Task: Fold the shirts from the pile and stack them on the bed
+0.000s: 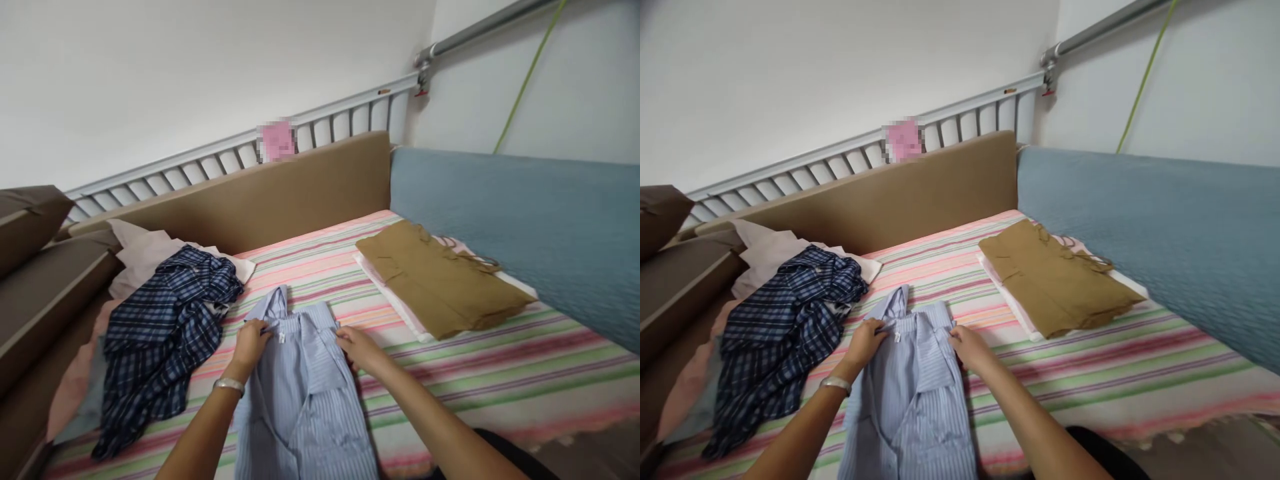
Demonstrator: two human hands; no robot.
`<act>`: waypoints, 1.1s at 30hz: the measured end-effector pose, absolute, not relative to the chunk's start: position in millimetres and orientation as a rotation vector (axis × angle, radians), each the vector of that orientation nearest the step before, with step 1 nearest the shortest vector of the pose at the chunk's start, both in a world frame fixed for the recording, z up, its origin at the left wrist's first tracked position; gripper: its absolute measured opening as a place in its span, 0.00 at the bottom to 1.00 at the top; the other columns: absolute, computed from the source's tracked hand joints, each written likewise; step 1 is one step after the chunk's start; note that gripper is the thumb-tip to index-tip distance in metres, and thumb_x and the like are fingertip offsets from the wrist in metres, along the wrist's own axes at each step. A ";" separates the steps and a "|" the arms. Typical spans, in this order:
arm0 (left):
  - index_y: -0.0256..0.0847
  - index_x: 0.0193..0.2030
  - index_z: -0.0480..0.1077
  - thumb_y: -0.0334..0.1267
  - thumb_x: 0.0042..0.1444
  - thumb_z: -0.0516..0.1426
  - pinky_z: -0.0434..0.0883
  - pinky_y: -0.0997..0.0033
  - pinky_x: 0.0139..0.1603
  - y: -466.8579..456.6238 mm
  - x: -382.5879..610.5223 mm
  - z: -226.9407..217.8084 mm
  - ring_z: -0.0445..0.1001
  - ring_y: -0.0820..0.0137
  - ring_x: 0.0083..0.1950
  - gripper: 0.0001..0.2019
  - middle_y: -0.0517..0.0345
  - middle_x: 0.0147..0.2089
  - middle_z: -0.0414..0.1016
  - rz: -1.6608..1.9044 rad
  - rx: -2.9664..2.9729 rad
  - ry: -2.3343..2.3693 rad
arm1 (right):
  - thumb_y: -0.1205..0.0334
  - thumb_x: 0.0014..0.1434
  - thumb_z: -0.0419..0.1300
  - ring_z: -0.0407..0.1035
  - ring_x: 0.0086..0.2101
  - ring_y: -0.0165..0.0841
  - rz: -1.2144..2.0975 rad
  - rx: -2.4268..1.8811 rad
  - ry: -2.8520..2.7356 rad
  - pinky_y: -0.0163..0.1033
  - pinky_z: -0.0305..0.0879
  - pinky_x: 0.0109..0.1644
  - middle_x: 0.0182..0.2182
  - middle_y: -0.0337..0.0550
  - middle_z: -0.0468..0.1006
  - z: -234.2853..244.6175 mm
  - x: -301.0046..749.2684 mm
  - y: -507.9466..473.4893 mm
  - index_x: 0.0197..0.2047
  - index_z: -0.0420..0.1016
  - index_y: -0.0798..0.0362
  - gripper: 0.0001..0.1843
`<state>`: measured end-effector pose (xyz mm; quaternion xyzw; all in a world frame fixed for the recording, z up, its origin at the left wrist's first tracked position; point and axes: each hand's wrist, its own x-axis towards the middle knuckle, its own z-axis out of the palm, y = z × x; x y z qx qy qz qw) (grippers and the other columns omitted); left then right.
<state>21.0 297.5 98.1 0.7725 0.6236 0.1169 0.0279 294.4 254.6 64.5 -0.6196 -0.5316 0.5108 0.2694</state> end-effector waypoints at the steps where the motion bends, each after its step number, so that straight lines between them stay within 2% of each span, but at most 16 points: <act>1: 0.38 0.34 0.73 0.35 0.53 0.54 0.65 0.64 0.46 292.9 19.7 102.5 0.71 0.65 0.42 0.07 0.52 0.35 0.75 0.369 2.398 1.910 | 0.61 0.56 0.50 0.64 0.21 0.27 1.332 -1.674 -1.473 0.35 0.61 0.23 0.31 0.42 0.73 66.6 295.4 253.7 0.40 0.69 0.53 0.11; 6: 0.42 0.38 0.71 0.32 0.58 0.50 0.57 0.56 0.59 228.2 12.5 111.1 0.70 0.69 0.43 0.09 0.57 0.38 0.75 0.585 2.725 1.606 | 0.57 0.53 0.56 0.71 0.35 0.35 1.097 -1.568 -1.669 0.38 0.64 0.39 0.38 0.48 0.77 63.3 294.5 250.7 0.45 0.71 0.55 0.17; 8: 0.44 0.38 0.71 0.30 0.58 0.49 0.53 0.56 0.61 195.4 11.8 105.5 0.71 0.71 0.42 0.10 0.60 0.38 0.76 0.687 2.829 1.481 | 0.56 0.52 0.57 0.71 0.37 0.36 1.038 -1.548 -1.735 0.39 0.64 0.41 0.38 0.48 0.78 59.5 293.6 250.0 0.45 0.71 0.56 0.18; 11: 0.46 0.39 0.71 0.30 0.59 0.49 0.52 0.58 0.62 159.1 12.6 90.2 0.71 0.72 0.42 0.11 0.61 0.38 0.76 0.819 2.870 1.440 | 0.57 0.55 0.54 0.71 0.37 0.36 0.891 -1.602 -1.774 0.39 0.64 0.41 0.36 0.47 0.78 59.8 295.2 248.1 0.43 0.73 0.55 0.16; 16: 0.47 0.40 0.71 0.30 0.59 0.48 0.53 0.57 0.62 139.1 14.8 63.6 0.71 0.71 0.43 0.11 0.62 0.38 0.76 0.876 2.830 1.442 | 0.62 0.57 0.52 0.71 0.40 0.34 0.566 -1.651 -1.765 0.38 0.63 0.45 0.41 0.47 0.77 80.5 284.1 254.0 0.45 0.73 0.54 0.14; 21: 0.46 0.41 0.71 0.31 0.59 0.49 0.58 0.58 0.59 141.9 11.7 39.2 0.72 0.70 0.42 0.11 0.60 0.37 0.76 0.962 2.808 1.413 | 0.62 0.57 0.54 0.71 0.43 0.33 0.609 -1.611 -1.958 0.36 0.62 0.48 0.41 0.45 0.78 101.5 222.7 296.7 0.45 0.73 0.53 0.14; 23: 0.46 0.42 0.70 0.31 0.59 0.49 0.59 0.59 0.59 145.5 7.9 28.2 0.72 0.70 0.42 0.11 0.59 0.37 0.76 1.011 2.842 1.374 | 0.61 0.56 0.56 0.67 0.48 0.35 0.566 -1.675 -1.988 0.37 0.60 0.52 0.47 0.48 0.75 104.8 194.2 323.6 0.51 0.71 0.54 0.19; 25: 0.46 0.44 0.70 0.30 0.59 0.49 0.59 0.60 0.59 149.6 3.9 18.9 0.72 0.71 0.43 0.12 0.58 0.38 0.76 1.067 2.857 1.370 | 0.60 0.54 0.58 0.62 0.53 0.38 0.502 -1.750 -1.976 0.39 0.57 0.55 0.55 0.53 0.67 104.6 170.3 351.5 0.58 0.63 0.56 0.28; 27: 0.46 0.46 0.70 0.31 0.59 0.48 0.60 0.61 0.59 153.1 1.5 13.7 0.73 0.71 0.43 0.13 0.58 0.37 0.76 1.126 2.866 1.354 | 0.58 0.51 0.61 0.60 0.55 0.42 0.472 -1.831 -1.972 0.42 0.57 0.54 0.59 0.58 0.60 100.5 152.4 376.1 0.63 0.55 0.55 0.38; 28: 0.45 0.47 0.69 0.31 0.59 0.48 0.60 0.61 0.59 154.5 1.3 13.0 0.73 0.71 0.42 0.14 0.57 0.37 0.76 1.152 2.872 1.338 | 0.58 0.49 0.63 0.62 0.54 0.43 0.468 -1.864 -1.984 0.43 0.58 0.53 0.59 0.58 0.59 97.3 145.5 386.0 0.64 0.55 0.53 0.40; 30: 0.46 0.48 0.69 0.32 0.59 0.48 0.60 0.62 0.58 156.7 3.2 14.7 0.73 0.71 0.41 0.14 0.58 0.36 0.76 1.179 2.871 1.306 | 0.62 0.47 0.63 0.66 0.50 0.42 0.468 -1.894 -2.041 0.42 0.60 0.50 0.55 0.56 0.65 90.8 134.8 400.0 0.59 0.63 0.51 0.35; 33: 0.47 0.44 0.71 0.33 0.60 0.47 0.59 0.59 0.58 159.1 9.8 22.3 0.72 0.71 0.40 0.13 0.59 0.34 0.75 1.321 2.716 1.380 | 0.69 0.53 0.55 0.69 0.43 0.37 0.431 -1.850 -2.140 0.38 0.60 0.47 0.43 0.50 0.74 91.9 125.0 405.5 0.44 0.75 0.53 0.15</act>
